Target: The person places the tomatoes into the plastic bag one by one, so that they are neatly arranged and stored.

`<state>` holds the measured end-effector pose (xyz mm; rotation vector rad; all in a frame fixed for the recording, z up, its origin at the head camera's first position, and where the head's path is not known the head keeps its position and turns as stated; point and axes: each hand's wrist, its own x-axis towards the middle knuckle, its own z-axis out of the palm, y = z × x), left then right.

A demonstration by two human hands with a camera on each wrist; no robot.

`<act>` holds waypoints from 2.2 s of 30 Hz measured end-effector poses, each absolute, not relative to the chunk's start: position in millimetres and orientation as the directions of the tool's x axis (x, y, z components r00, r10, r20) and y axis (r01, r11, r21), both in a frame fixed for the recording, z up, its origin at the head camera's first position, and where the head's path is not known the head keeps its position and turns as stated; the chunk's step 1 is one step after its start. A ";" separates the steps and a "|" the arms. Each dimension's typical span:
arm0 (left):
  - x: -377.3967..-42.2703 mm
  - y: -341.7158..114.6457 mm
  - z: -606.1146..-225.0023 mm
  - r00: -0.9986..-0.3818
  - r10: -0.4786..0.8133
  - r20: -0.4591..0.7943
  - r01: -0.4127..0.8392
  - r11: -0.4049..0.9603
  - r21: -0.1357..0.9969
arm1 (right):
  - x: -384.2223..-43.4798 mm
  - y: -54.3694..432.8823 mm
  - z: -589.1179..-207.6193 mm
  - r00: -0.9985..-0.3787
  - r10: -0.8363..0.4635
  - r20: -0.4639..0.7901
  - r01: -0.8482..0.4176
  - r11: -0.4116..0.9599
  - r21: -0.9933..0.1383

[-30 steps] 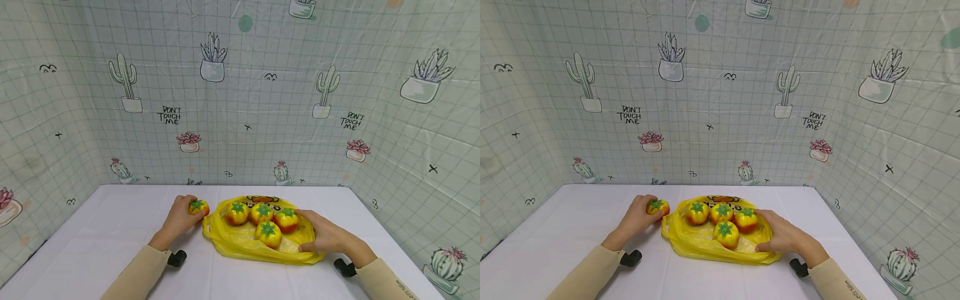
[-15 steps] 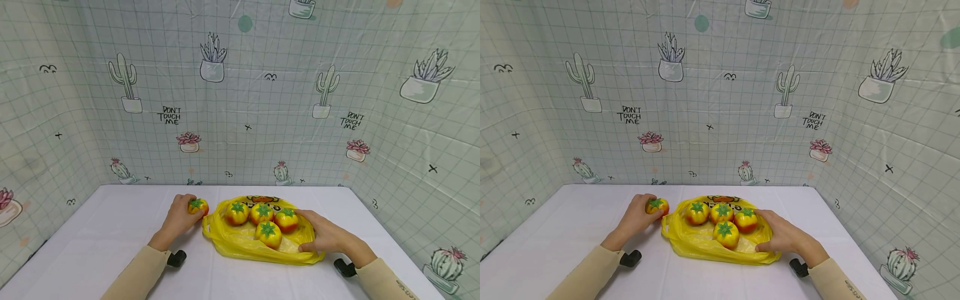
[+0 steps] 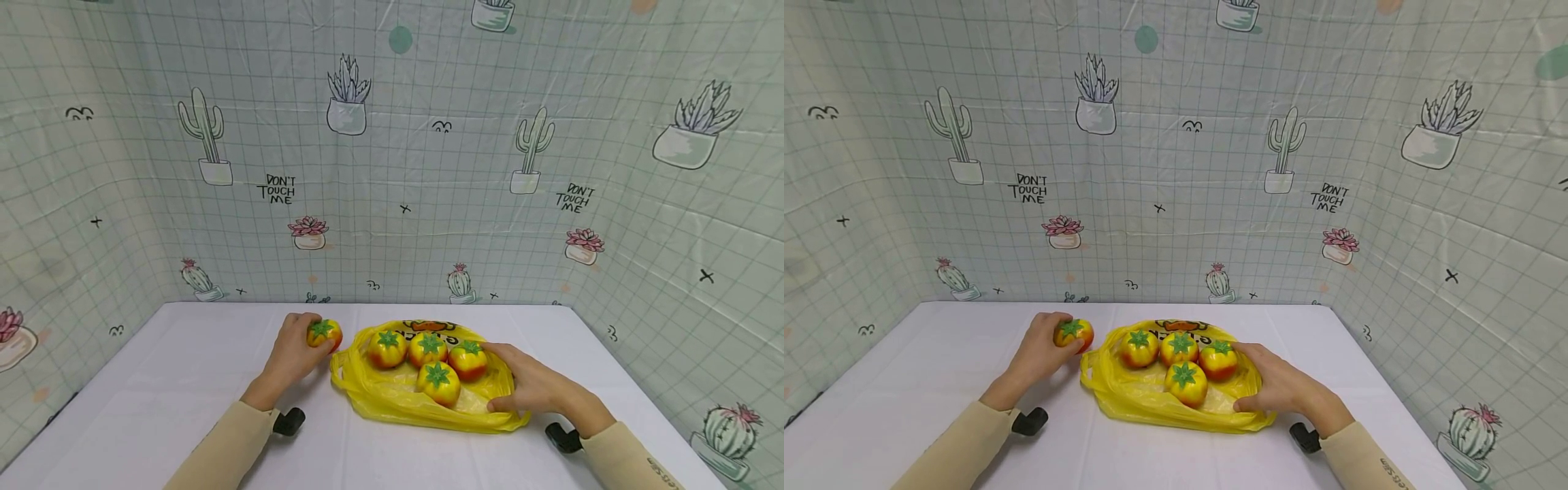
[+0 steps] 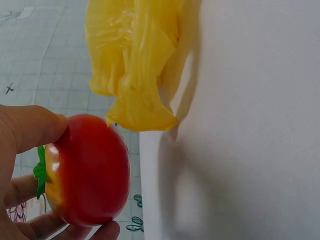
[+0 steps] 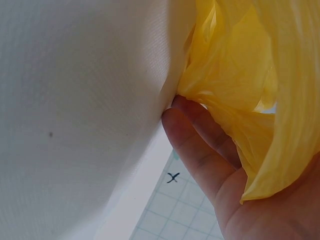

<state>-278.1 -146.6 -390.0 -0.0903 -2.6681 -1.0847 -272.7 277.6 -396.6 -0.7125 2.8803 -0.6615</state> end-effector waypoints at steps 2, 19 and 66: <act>-277.0 -145.7 -388.2 -0.960 -0.034 0.277 0.169 0.718 0.675 | -272.4 277.7 -396.4 -0.883 -0.468 0.007 -0.424 0.794 -0.436; -265.0 -130.6 -373.3 -0.932 0.022 0.361 0.264 0.723 0.638 | -272.3 277.5 -395.8 -0.883 -0.470 0.006 -0.427 0.797 -0.427; -240.9 -83.2 -376.0 -0.851 0.239 0.468 0.500 0.642 0.581 | -272.1 277.1 -394.6 -0.875 -0.484 0.015 -0.443 0.788 -0.428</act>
